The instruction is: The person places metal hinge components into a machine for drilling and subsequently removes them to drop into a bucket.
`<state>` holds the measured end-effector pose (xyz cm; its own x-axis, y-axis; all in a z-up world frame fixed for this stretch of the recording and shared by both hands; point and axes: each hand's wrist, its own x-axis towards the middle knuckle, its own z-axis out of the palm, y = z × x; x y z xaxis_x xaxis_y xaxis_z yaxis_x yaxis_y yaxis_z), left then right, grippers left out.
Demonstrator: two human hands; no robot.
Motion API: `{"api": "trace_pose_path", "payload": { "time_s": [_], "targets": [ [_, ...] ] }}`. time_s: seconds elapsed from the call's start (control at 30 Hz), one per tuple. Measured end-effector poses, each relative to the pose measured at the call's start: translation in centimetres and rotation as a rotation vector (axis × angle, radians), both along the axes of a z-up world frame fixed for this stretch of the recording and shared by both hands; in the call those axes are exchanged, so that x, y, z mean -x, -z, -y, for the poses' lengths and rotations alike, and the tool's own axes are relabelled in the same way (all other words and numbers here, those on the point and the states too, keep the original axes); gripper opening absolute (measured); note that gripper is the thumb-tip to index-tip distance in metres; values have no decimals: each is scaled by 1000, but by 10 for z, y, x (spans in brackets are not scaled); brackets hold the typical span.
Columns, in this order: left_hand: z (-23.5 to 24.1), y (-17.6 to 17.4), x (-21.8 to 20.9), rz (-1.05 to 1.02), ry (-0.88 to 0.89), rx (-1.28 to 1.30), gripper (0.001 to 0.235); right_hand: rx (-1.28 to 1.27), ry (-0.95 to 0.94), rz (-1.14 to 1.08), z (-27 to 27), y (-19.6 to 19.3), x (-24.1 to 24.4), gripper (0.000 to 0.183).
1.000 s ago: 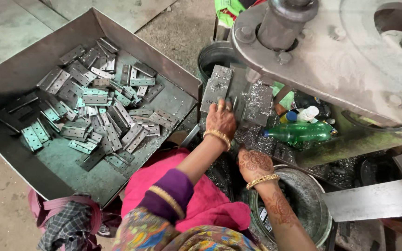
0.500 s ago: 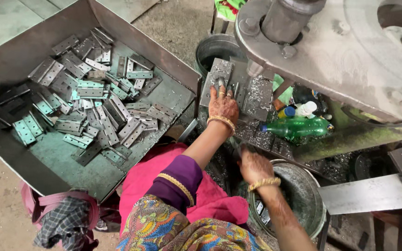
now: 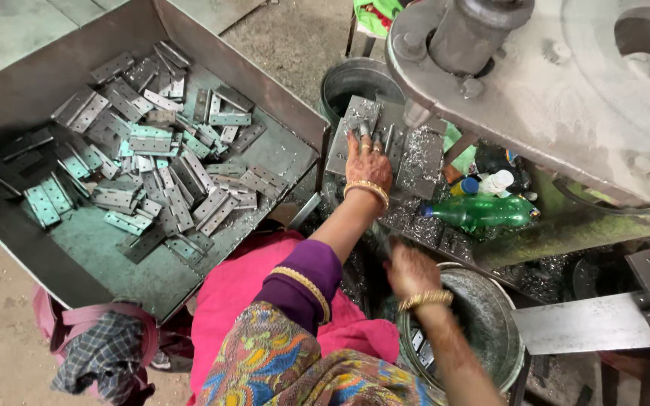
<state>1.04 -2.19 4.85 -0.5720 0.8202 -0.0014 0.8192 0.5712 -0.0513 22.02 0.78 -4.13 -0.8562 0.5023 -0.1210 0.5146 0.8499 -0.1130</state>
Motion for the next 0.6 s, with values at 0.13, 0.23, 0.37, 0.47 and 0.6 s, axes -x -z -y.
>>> {"api": "trace_pose_path", "payload": {
  "time_s": [0.13,0.23,0.37,0.47,0.6],
  "targets": [
    [4,9,2,-69,-29,-166,51,83,251,23,62,31,-24,63],
    [11,-10,7,61,-1,32,45,162,232,155,44,12,-12,72],
    [-7,-21,13,-18,-24,36,43,-25,-103,-39,-6,-21,10,31],
    [-10,-12,7,-37,-32,-15,46,119,230,206,37,-11,-6,60],
    [6,-9,7,10,-32,-13,48,169,251,65,69,-6,-12,64]
  ]
}}
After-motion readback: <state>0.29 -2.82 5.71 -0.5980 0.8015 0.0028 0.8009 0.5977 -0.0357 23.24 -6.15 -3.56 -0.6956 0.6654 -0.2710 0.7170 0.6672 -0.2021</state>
